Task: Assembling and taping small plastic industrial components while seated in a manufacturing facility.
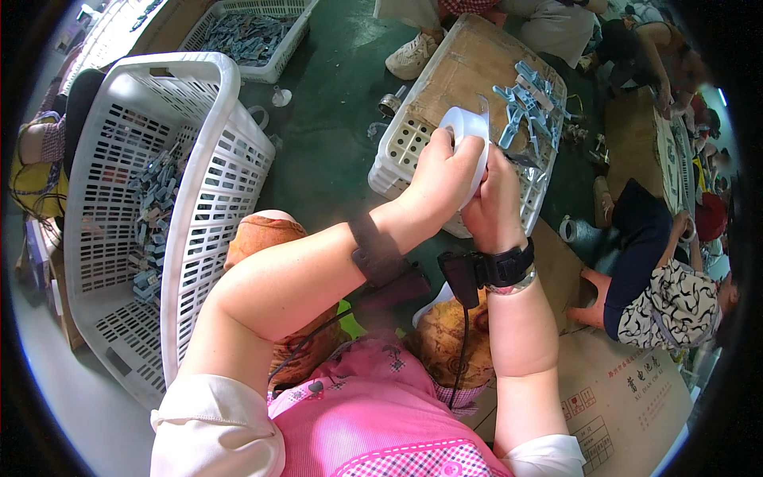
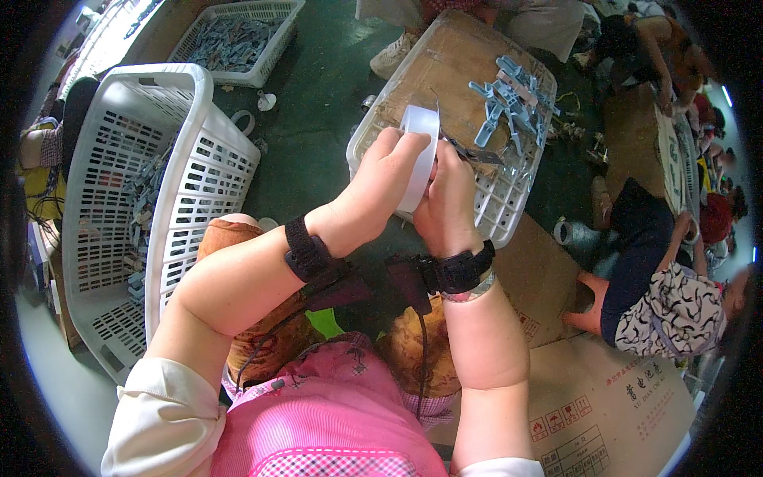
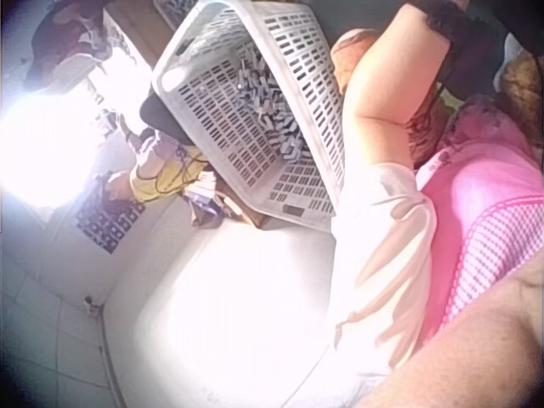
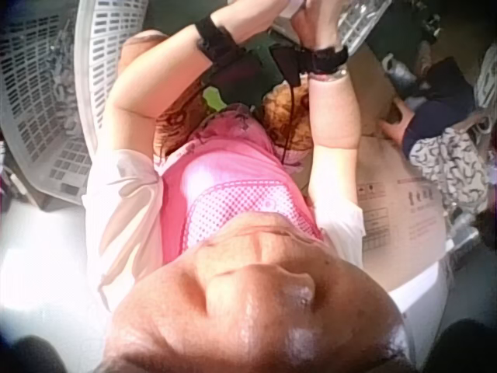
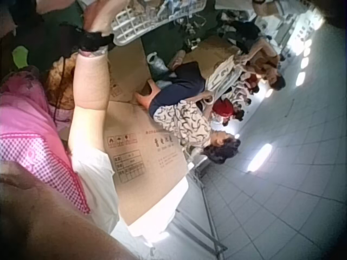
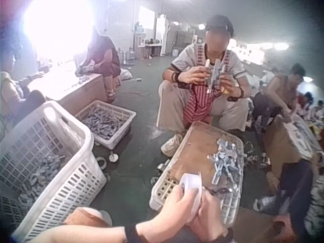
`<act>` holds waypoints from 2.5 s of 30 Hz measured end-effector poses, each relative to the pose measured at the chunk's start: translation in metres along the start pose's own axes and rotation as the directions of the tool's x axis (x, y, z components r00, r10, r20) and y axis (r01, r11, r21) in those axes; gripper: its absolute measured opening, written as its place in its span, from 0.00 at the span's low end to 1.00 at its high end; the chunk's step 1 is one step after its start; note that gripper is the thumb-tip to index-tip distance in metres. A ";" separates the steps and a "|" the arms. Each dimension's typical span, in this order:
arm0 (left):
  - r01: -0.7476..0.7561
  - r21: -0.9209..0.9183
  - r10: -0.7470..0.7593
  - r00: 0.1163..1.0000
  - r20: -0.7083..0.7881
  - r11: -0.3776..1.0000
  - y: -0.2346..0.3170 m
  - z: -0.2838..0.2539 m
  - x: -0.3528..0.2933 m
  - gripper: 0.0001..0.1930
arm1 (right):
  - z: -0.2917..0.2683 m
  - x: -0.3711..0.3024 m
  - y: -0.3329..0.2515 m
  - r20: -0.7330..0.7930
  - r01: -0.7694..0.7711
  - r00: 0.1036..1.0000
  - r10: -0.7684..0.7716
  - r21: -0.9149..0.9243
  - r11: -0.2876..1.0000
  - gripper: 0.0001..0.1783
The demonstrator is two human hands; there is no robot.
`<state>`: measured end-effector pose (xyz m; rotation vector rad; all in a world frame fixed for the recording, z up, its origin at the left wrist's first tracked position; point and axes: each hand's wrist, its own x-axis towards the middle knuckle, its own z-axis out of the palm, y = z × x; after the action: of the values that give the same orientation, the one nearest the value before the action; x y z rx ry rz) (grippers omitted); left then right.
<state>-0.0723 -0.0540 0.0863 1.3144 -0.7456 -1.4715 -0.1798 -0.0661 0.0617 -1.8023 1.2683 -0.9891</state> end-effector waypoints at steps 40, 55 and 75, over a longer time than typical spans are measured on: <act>-0.087 0.055 0.087 0.996 0.001 0.995 -0.006 0.001 0.000 0.27 | -0.007 -0.004 -0.010 0.013 0.131 0.991 -0.130 -0.150 0.980 0.13; -0.119 0.060 0.119 0.993 -0.003 0.991 -0.007 -0.001 -0.001 0.26 | -0.007 -0.006 -0.010 0.031 0.163 0.987 -0.160 -0.228 0.960 0.14; -0.120 0.070 0.121 0.993 -0.007 0.990 -0.003 -0.001 -0.004 0.26 | -0.005 -0.006 -0.013 -0.003 0.123 0.992 -0.124 -0.136 0.983 0.13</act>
<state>-0.0728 -0.0493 0.0850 1.3057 -0.8609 -1.3516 -0.1800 -0.0571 0.0738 -2.0028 1.2697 -1.0027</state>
